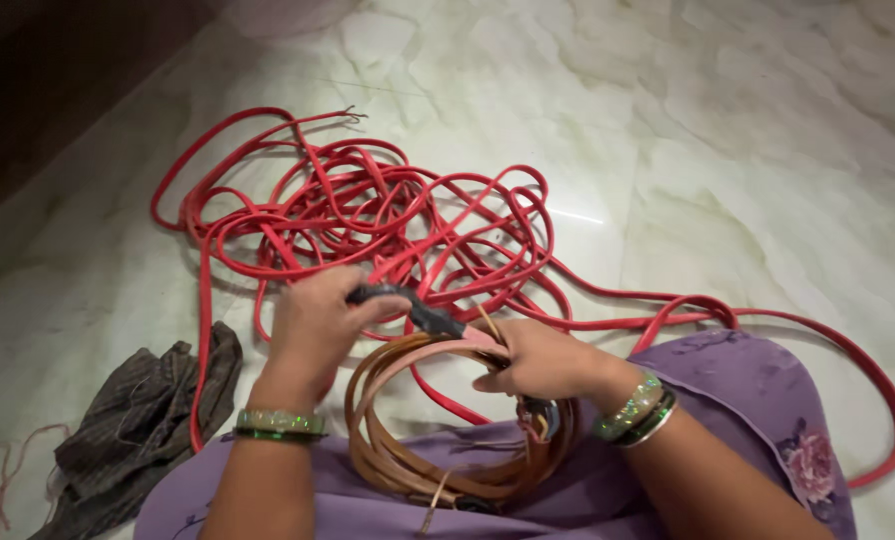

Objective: The person sits on a tiled floor and coils a long, tangled red electrical cable by hand. They gather the cable into loops and wrap it around a bundle of existing brown and pink loops held in their hands, gradually organizing the mess into a compact bundle.

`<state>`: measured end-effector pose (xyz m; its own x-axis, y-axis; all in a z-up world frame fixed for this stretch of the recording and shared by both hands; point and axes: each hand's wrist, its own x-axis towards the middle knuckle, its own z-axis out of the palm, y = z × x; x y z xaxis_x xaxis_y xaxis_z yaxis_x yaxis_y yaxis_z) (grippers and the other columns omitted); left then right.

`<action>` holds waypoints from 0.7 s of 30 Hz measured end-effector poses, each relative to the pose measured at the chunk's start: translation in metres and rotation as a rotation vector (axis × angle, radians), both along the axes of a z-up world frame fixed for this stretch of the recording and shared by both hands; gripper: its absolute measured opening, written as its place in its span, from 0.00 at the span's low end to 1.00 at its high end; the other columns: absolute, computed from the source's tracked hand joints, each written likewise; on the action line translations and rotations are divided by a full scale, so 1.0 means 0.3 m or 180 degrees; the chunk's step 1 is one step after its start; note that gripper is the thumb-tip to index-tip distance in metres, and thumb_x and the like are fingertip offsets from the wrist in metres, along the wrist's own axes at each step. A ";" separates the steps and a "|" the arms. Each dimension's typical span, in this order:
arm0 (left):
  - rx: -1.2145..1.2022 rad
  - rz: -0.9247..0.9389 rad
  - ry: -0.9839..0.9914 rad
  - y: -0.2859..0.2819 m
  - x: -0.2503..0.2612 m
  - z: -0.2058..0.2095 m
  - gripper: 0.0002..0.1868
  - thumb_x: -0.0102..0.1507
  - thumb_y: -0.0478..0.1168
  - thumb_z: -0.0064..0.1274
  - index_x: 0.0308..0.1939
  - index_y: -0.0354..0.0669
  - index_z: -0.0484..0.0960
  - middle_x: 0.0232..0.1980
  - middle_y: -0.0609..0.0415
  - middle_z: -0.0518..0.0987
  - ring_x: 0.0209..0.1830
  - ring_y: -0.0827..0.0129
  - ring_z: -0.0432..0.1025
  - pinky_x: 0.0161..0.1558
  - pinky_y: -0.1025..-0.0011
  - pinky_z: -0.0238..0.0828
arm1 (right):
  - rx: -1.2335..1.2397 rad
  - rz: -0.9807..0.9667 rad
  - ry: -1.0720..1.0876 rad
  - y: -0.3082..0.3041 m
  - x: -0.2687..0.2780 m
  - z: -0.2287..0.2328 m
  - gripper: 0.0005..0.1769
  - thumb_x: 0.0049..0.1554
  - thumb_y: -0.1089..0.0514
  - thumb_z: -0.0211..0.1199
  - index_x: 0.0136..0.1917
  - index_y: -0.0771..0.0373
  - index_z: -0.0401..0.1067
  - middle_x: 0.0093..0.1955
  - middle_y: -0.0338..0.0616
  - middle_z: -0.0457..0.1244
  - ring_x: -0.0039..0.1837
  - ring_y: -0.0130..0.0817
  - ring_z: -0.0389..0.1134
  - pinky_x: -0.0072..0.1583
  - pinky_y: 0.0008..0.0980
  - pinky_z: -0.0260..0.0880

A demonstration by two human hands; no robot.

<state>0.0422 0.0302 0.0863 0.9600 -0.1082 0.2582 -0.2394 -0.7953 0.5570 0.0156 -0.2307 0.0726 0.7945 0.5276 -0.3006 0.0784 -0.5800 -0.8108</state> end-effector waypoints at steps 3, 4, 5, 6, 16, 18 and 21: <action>0.0357 0.0034 -0.0570 -0.033 0.023 0.019 0.29 0.51 0.64 0.66 0.27 0.39 0.80 0.27 0.50 0.77 0.26 0.55 0.71 0.31 0.59 0.67 | -0.0010 -0.0203 0.0188 0.008 -0.010 0.018 0.16 0.52 0.56 0.71 0.45 0.63 0.65 0.34 0.37 0.61 0.38 0.28 0.64 0.42 0.33 0.66; 0.0439 0.0041 -0.0756 -0.041 0.026 0.021 0.30 0.51 0.65 0.65 0.27 0.39 0.80 0.28 0.50 0.77 0.27 0.54 0.72 0.31 0.59 0.68 | 0.0021 -0.0298 0.0293 0.012 -0.010 0.019 0.15 0.52 0.55 0.70 0.46 0.62 0.67 0.34 0.37 0.61 0.36 0.27 0.64 0.41 0.33 0.66; 0.0371 0.0051 -0.0802 -0.047 0.021 0.020 0.29 0.51 0.64 0.65 0.29 0.39 0.81 0.29 0.50 0.77 0.27 0.54 0.72 0.31 0.59 0.68 | 0.0052 -0.0393 0.0399 0.012 -0.010 0.018 0.14 0.52 0.53 0.69 0.47 0.60 0.68 0.33 0.36 0.62 0.35 0.27 0.64 0.40 0.33 0.67; 0.0297 0.0061 -0.0851 -0.052 0.009 0.017 0.29 0.51 0.64 0.64 0.30 0.40 0.81 0.29 0.50 0.78 0.28 0.54 0.73 0.31 0.58 0.68 | 0.0042 -0.0480 0.0338 0.013 -0.014 0.017 0.13 0.53 0.52 0.69 0.47 0.60 0.70 0.33 0.36 0.62 0.35 0.26 0.63 0.40 0.32 0.66; -0.1045 -0.0337 0.0890 0.095 -0.046 -0.160 0.23 0.60 0.56 0.59 0.42 0.38 0.84 0.32 0.53 0.78 0.33 0.69 0.70 0.36 0.67 0.68 | 0.0175 -0.0956 0.0083 0.020 -0.083 0.005 0.16 0.53 0.48 0.70 0.46 0.61 0.78 0.32 0.37 0.63 0.35 0.25 0.60 0.40 0.31 0.63; -0.2568 -0.0575 0.1071 0.157 -0.046 -0.227 0.24 0.66 0.58 0.49 0.47 0.39 0.82 0.39 0.58 0.78 0.41 0.74 0.70 0.43 0.72 0.67 | 0.0206 -0.0950 -0.0052 0.025 -0.095 0.012 0.16 0.53 0.47 0.70 0.47 0.61 0.78 0.32 0.38 0.63 0.36 0.25 0.59 0.41 0.32 0.63; -0.3091 -0.0534 0.1034 0.180 -0.079 -0.302 0.27 0.71 0.58 0.42 0.52 0.37 0.80 0.45 0.59 0.77 0.47 0.74 0.68 0.51 0.73 0.65 | 0.0149 -0.0994 -0.0167 0.028 -0.121 0.026 0.16 0.52 0.47 0.69 0.48 0.59 0.77 0.32 0.39 0.63 0.35 0.27 0.59 0.41 0.33 0.63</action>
